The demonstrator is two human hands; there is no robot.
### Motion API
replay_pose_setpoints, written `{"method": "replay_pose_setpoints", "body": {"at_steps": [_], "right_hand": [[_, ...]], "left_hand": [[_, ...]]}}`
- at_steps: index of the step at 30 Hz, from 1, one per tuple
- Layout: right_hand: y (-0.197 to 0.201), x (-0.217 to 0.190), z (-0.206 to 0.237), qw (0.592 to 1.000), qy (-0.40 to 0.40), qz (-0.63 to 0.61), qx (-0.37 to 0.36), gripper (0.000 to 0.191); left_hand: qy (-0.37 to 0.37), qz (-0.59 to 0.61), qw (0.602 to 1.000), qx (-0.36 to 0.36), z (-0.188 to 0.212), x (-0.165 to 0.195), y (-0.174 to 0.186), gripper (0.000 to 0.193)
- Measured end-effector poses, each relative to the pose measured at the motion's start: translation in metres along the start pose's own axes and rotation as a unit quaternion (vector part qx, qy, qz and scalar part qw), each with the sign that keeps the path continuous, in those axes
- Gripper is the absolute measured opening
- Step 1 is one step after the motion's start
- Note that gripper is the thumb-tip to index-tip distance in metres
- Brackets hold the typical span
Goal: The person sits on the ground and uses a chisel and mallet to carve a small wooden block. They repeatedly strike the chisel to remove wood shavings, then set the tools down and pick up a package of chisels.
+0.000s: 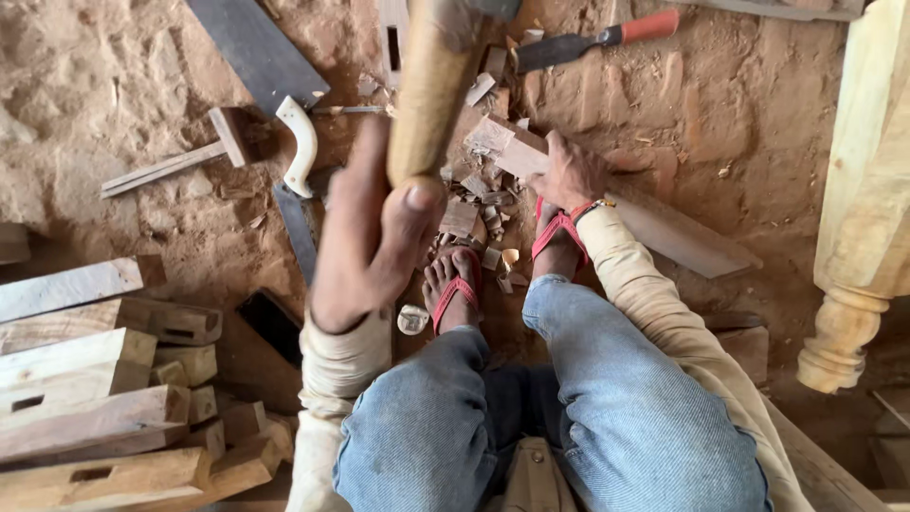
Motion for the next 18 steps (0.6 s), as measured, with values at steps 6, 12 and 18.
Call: {"method": "replay_pose_setpoints", "body": {"at_steps": [6, 12, 18], "right_hand": [[-0.004, 0.002, 0.002, 1.0, 0.013, 0.001, 0.017, 0.056], [0.008, -0.006, 0.002, 0.992, 0.063, 0.029, 0.109, 0.074], [0.004, -0.002, -0.002, 0.999, 0.02, -0.011, 0.034, 0.064]], "left_hand": [[0.067, -0.054, 0.996, -0.031, -0.008, -0.076, -0.03, 0.032], [-0.135, -0.239, 0.956, 0.1, 0.0, -0.136, -0.06, 0.049], [0.106, -0.019, 0.994, -0.016, 0.0, -0.048, -0.014, 0.026]]}}
Point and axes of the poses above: each hand's wrist, its own z-axis away from the middle knuckle, its own y-axis out of the back of the hand, x = y × z, the point moved 6 cm from there along -z, towards the middle knuckle, and after that the axes turned 14 degrees about y, right-handed, at the moved point
